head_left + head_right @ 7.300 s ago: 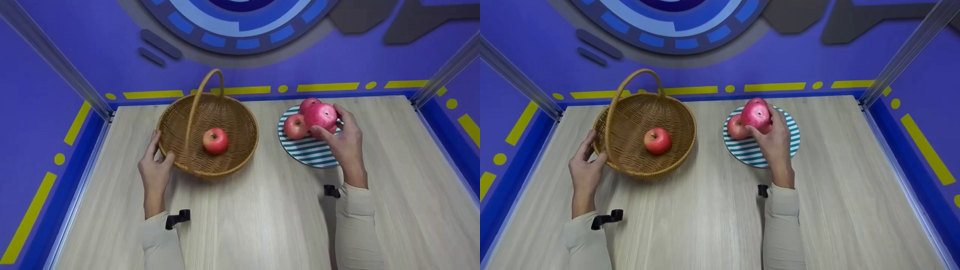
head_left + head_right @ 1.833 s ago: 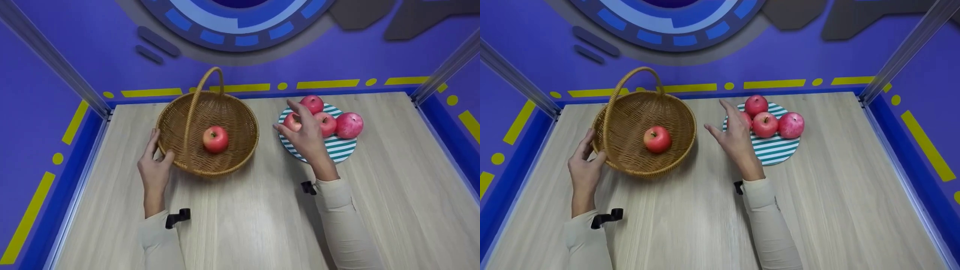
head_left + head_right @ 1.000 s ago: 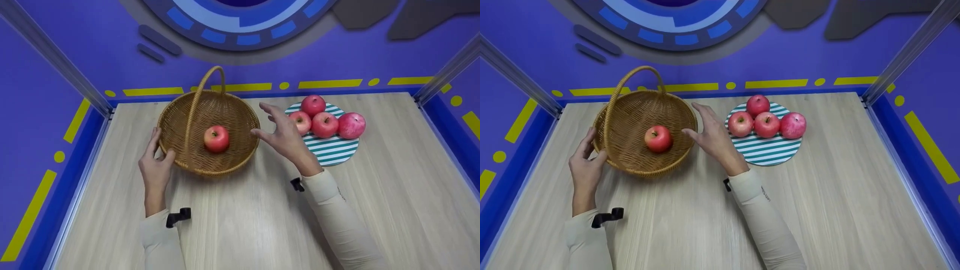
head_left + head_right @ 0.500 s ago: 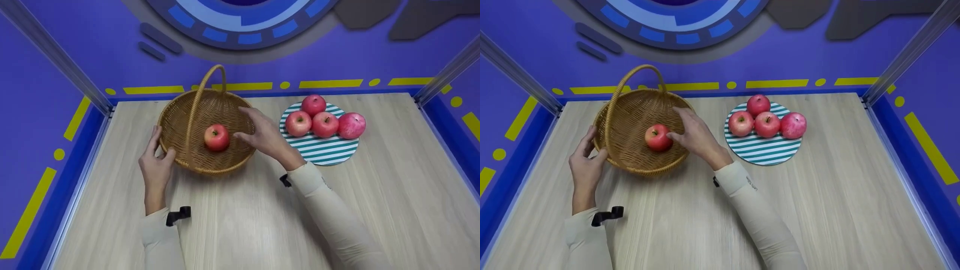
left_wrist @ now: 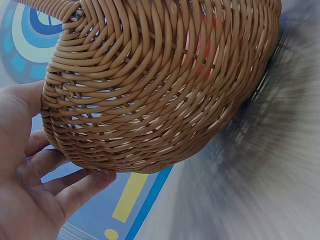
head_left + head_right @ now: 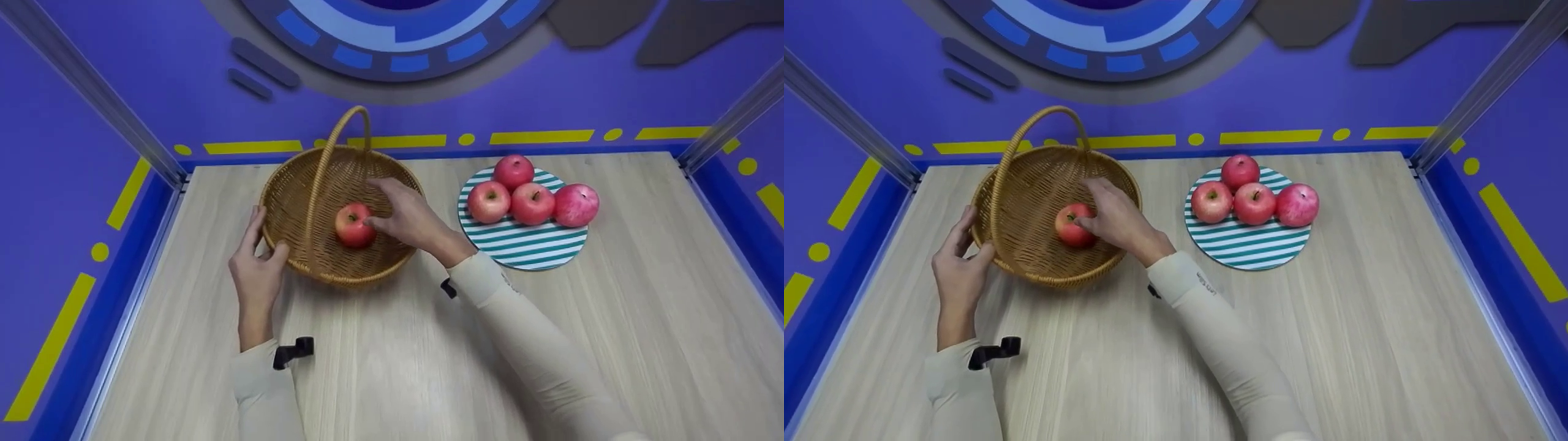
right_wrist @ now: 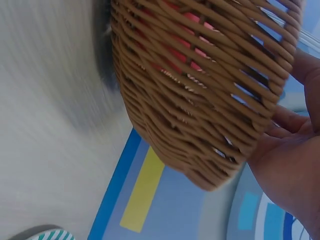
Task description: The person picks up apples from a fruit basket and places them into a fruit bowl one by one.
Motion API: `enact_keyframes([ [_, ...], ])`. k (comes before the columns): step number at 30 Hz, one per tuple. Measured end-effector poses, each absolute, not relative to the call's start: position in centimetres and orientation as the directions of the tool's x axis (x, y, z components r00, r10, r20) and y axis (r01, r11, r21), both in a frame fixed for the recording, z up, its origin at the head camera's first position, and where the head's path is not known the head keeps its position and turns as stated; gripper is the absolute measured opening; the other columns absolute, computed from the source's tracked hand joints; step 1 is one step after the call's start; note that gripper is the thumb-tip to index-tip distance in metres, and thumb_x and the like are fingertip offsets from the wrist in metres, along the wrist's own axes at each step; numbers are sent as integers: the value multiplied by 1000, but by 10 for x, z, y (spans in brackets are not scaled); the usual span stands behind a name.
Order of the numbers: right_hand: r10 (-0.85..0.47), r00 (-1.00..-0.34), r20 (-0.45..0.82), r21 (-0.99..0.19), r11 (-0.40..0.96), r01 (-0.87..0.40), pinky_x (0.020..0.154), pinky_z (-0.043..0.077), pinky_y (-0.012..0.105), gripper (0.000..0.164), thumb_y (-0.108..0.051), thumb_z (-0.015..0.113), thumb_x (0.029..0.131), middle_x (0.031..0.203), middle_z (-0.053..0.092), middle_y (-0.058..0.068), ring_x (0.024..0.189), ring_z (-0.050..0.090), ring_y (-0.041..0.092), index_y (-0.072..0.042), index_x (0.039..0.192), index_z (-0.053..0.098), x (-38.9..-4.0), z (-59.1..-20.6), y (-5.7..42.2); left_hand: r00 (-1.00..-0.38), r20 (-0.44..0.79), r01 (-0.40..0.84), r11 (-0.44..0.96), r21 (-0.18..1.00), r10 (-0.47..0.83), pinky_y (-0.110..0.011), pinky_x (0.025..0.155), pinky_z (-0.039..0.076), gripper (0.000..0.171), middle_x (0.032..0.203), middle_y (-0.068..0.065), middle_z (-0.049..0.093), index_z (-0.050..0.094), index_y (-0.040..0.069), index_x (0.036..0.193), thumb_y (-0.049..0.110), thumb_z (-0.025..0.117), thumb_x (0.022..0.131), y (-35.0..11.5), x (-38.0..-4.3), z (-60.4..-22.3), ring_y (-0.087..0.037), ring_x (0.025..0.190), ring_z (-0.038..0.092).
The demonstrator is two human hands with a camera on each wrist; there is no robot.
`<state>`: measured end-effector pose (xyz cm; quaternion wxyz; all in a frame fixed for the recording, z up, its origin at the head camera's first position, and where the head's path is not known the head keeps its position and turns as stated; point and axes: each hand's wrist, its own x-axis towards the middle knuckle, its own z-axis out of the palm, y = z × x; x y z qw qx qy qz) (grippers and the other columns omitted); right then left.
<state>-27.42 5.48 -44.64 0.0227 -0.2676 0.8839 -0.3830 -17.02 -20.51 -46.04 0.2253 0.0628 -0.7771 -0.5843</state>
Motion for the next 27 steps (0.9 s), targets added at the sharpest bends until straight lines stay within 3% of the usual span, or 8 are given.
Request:
enact_keyframes([
  [14,-547,-829,117,-658,582,-477,118,40,39,70,-23,83,95,151,56,16,141,51,30,2,153,52,-281,-461,38,-885,303,175,351,920,-352,-27,94,55,65,164,-7,44,54,2,155,-10,60,91,-209,-175,-470,-30,145,47],
  [21,-564,-823,67,-624,620,-476,121,35,41,73,-23,82,95,155,52,19,145,47,32,3,155,49,-286,-465,35,-885,318,191,356,915,-340,-38,97,57,67,164,6,44,55,15,157,-4,64,93,-219,-182,-489,-22,146,47],
  [27,-589,-808,39,-611,625,-485,119,39,40,73,-22,82,95,154,53,19,139,52,31,4,155,48,-287,-467,34,-884,329,208,350,913,-332,-41,97,57,66,164,8,44,56,16,157,-2,64,93,-219,-182,-490,-19,144,48],
])
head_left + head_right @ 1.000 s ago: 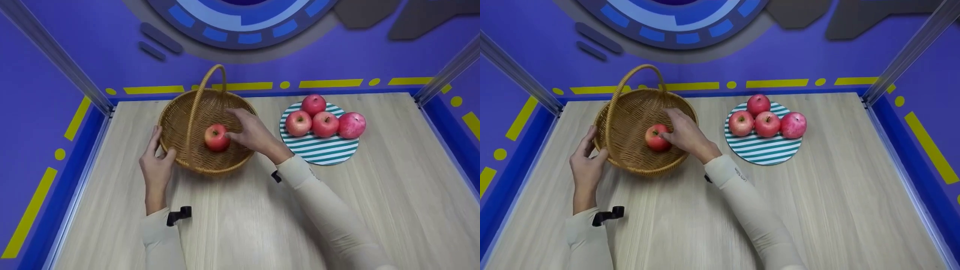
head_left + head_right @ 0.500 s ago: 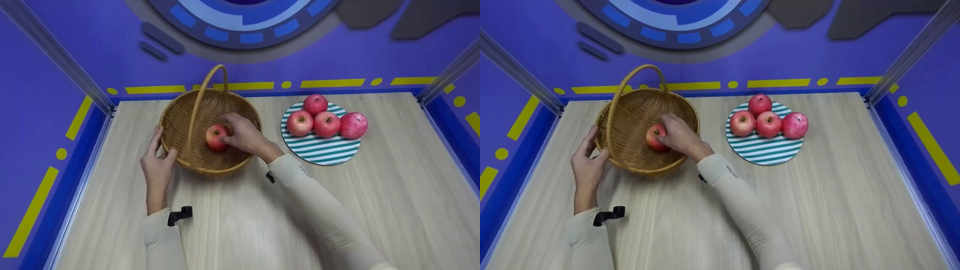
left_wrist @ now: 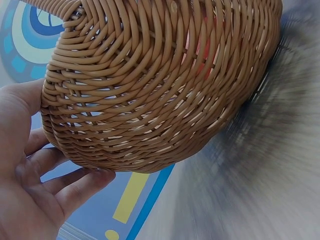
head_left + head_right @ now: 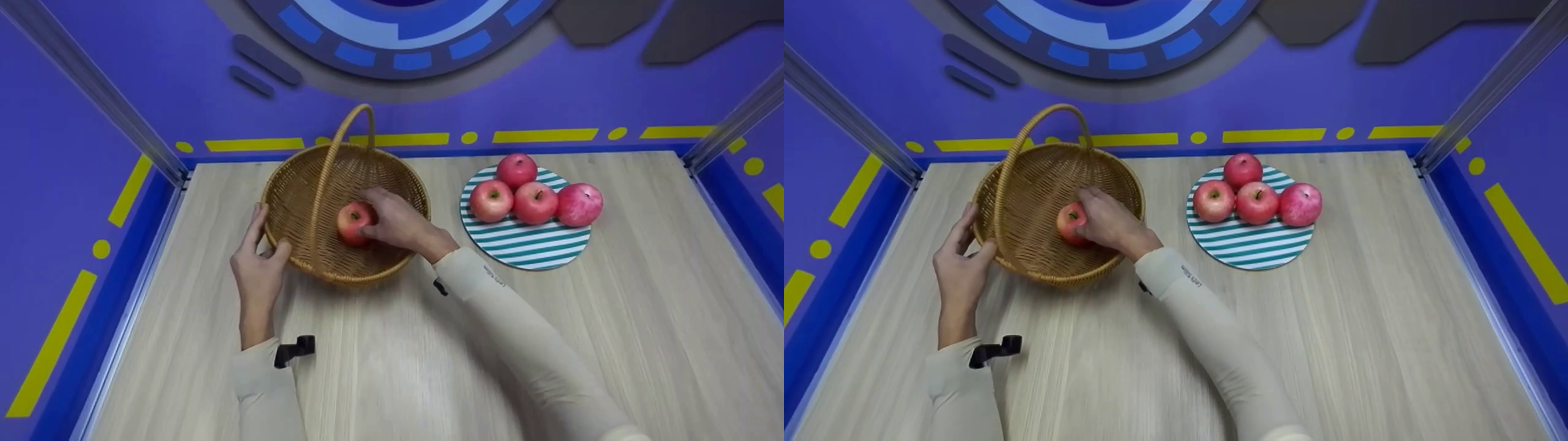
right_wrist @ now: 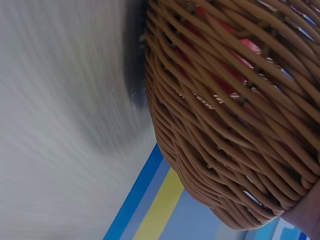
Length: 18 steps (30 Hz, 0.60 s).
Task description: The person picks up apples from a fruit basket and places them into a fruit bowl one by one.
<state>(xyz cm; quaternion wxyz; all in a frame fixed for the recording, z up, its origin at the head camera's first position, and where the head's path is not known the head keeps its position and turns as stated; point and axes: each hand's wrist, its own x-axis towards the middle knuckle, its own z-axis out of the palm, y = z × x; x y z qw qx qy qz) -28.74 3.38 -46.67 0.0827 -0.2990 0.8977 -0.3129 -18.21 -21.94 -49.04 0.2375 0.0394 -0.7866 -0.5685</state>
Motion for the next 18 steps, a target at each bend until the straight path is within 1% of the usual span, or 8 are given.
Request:
enact_keyframes([
  [5,-608,-794,-15,-592,645,-483,115,43,39,72,-24,83,95,150,56,17,133,55,29,1,154,49,-286,-468,33,-886,326,205,351,914,-331,-45,98,56,66,163,12,43,55,17,157,0,64,94,-219,-182,-490,-19,144,48],
  [8,-617,-786,-37,-583,652,-485,114,43,39,72,-24,84,94,147,58,16,132,55,28,0,153,51,-285,-468,33,-886,326,207,347,915,-331,-47,98,56,66,163,11,44,56,17,157,0,64,94,-219,-181,-490,-19,144,48],
  [10,-623,-782,-35,-581,649,-491,114,44,39,71,-24,84,93,146,57,16,131,56,29,-1,152,52,-285,-469,34,-886,325,207,345,916,-332,-45,97,57,65,164,9,44,56,16,156,0,65,94,-218,-181,-490,-19,144,48],
  [12,-621,-783,-26,-580,648,-495,112,46,39,70,-25,86,92,143,57,16,127,57,28,-2,150,54,-285,-469,34,-884,327,209,346,915,-333,-41,96,57,65,163,7,45,57,16,156,-1,65,93,-218,-181,-489,-21,144,48],
  [15,-616,-787,-31,-572,657,-491,107,49,39,70,-28,87,91,139,55,16,120,58,28,-2,148,56,-285,-469,34,-880,336,214,352,911,-335,-30,93,57,66,163,5,46,57,15,156,-4,65,92,-218,-182,-489,-22,144,48],
  [18,-611,-790,-55,-564,672,-480,106,49,39,73,-31,87,90,139,54,16,119,58,27,-3,149,55,-284,-469,33,-879,336,212,355,911,-338,-22,90,55,67,163,4,45,56,13,156,-7,64,92,-217,-182,-488,-23,145,48],
])
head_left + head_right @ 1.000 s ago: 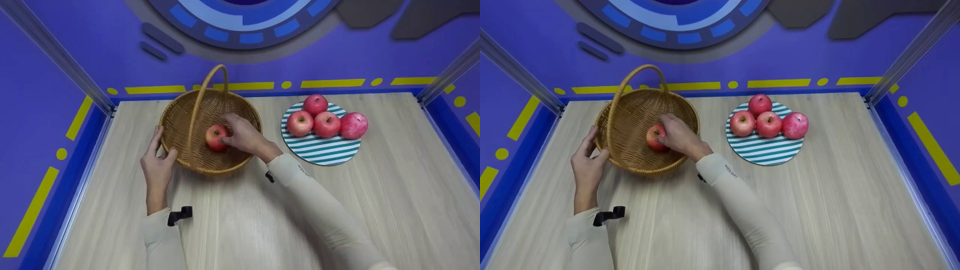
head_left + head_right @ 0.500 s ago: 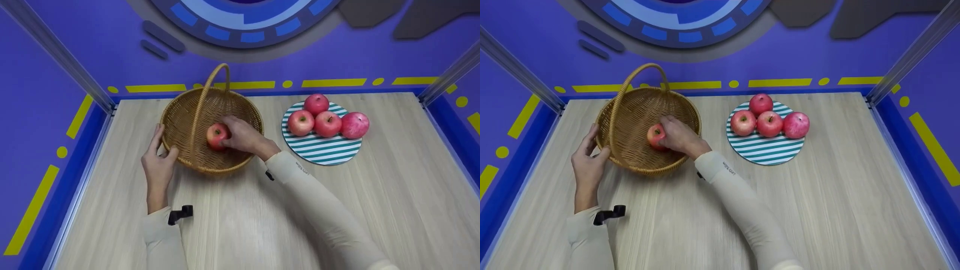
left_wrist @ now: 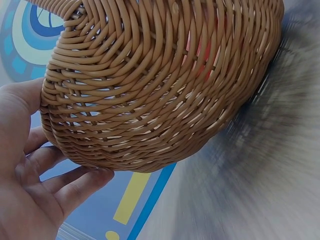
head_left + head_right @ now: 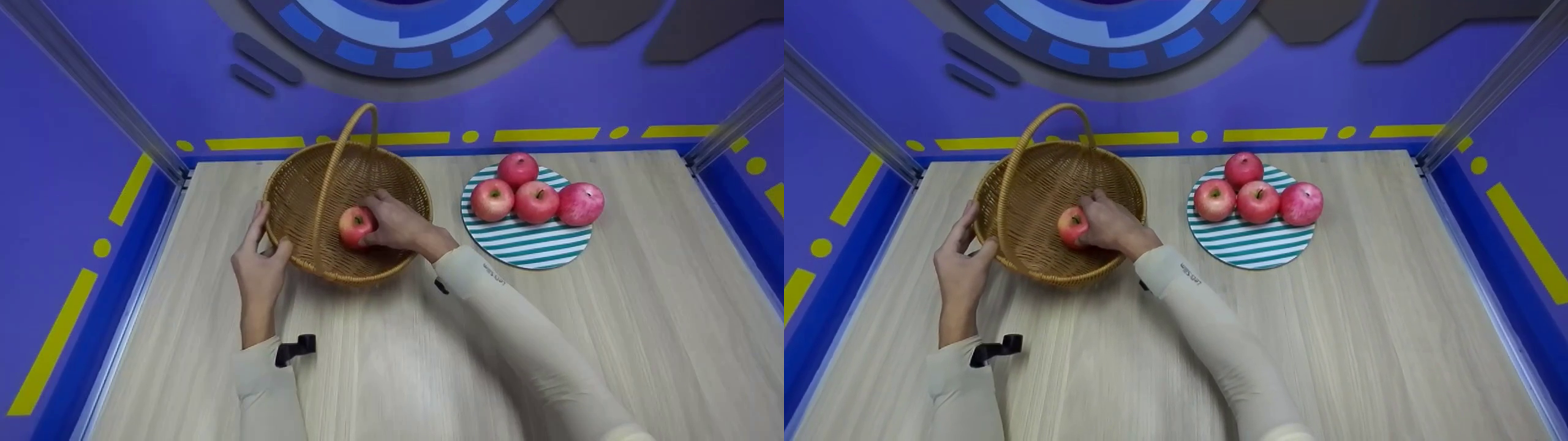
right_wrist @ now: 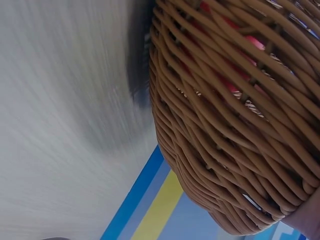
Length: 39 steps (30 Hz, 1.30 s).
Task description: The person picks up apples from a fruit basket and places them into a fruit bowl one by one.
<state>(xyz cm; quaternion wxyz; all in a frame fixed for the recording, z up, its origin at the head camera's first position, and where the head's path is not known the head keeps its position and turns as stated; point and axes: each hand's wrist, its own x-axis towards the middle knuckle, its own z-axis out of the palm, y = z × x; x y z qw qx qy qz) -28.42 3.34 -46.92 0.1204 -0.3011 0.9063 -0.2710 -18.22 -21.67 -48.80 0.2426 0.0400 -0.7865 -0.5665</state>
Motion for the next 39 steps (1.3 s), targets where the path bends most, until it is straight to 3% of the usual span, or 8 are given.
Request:
enact_keyframes([
  [4,-613,-785,-91,-564,681,-466,109,47,39,79,-33,88,90,141,55,16,124,57,28,-2,151,50,-284,-469,32,-881,320,198,341,919,-349,-20,90,54,66,164,-2,44,54,6,156,-10,62,92,-213,-180,-481,-26,146,46],
  [8,-617,-777,-123,-567,687,-455,110,46,41,83,-33,88,90,140,57,18,127,58,31,1,152,44,-283,-469,31,-888,301,187,327,927,-348,-27,94,55,64,165,-8,43,53,1,155,-10,60,92,-206,-172,-465,-31,146,46],
  [14,-612,-780,-133,-541,704,-461,110,47,42,84,-35,86,92,140,58,18,127,59,31,1,155,43,-283,-469,31,-891,301,188,328,926,-340,-36,98,56,64,164,-9,44,54,1,154,-9,60,91,-201,-167,-455,-35,144,48],
  [22,-624,-776,-98,-536,690,-487,107,49,41,82,-36,87,89,137,60,16,123,60,30,0,151,47,-283,-471,31,-889,302,189,325,927,-343,-43,98,56,62,163,-6,45,55,2,154,-8,62,93,-202,-168,-457,-30,145,47],
  [30,-636,-771,-23,-545,654,-524,104,50,41,75,-32,90,87,130,64,16,118,63,30,1,144,53,-283,-473,33,-885,311,196,329,924,-345,-18,88,54,63,163,-9,46,55,1,153,-9,61,91,-201,-169,-455,-31,144,48],
  [39,-640,-768,30,-563,624,-542,105,51,40,74,-30,89,88,134,63,17,118,62,30,3,144,53,-281,-472,34,-889,302,183,336,924,-345,-18,89,54,63,163,-8,46,55,2,154,-8,61,92,-202,-168,-456,-30,146,47],
])
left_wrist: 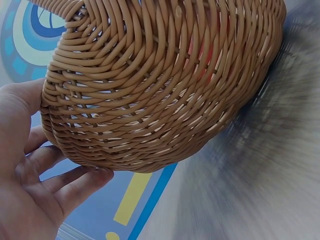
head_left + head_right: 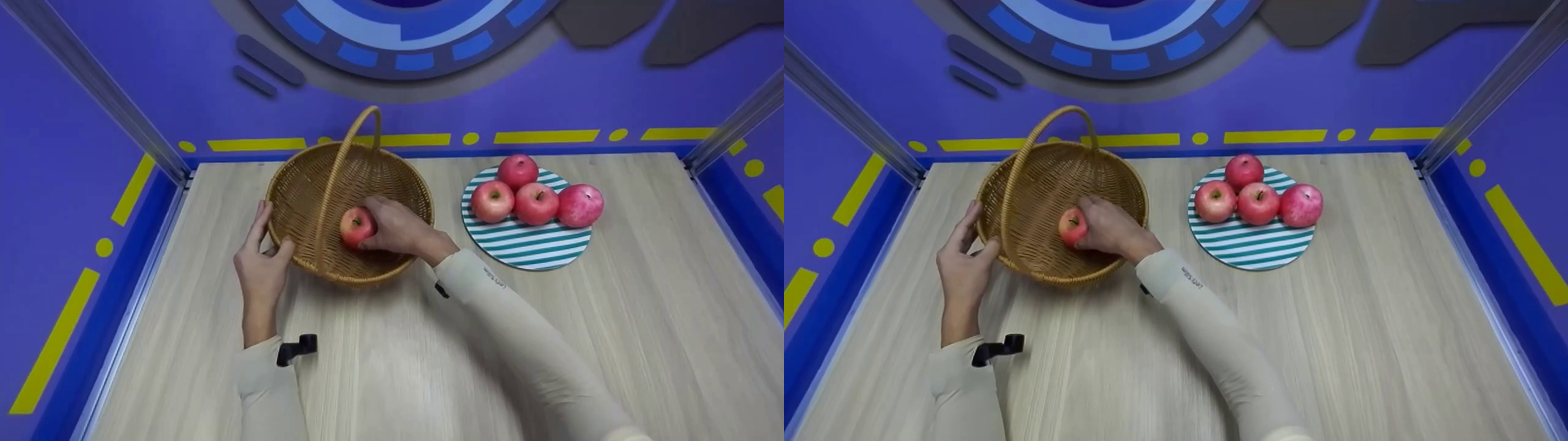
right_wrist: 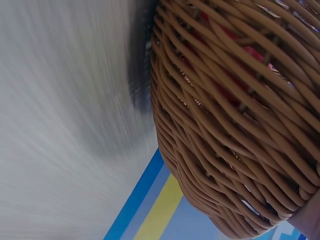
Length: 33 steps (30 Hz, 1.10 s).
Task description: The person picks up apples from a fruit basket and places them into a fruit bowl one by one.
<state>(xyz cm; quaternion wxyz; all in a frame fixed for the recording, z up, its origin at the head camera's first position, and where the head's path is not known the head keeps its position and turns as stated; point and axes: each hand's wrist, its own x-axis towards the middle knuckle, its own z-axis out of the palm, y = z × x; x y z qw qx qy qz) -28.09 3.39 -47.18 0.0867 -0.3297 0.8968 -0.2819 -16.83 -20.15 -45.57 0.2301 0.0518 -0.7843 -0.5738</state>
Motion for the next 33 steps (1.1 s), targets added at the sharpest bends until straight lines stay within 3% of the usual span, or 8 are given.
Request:
enact_keyframes([
  [18,-647,-719,255,-597,480,-643,115,42,38,80,-31,88,89,152,54,14,138,54,26,-3,154,51,-273,-464,36,-869,348,226,343,912,-351,-14,86,52,61,161,-15,47,56,-3,151,-12,61,90,-204,-169,-457,-34,142,50],
  [24,-620,-730,288,-617,462,-636,115,43,37,80,-32,88,89,152,54,11,138,53,24,-5,155,51,-268,-459,42,-874,333,217,330,919,-355,-20,91,53,61,162,-12,46,56,-2,151,-11,60,91,-205,-170,-461,-33,143,50],
  [33,-547,-734,402,-647,398,-650,114,44,35,80,-32,89,88,151,56,11,137,53,21,-3,153,53,-258,-454,57,-874,328,212,324,922,-360,-18,90,53,62,162,-11,47,56,-1,152,-11,60,90,-205,-169,-461,-33,143,50],
])
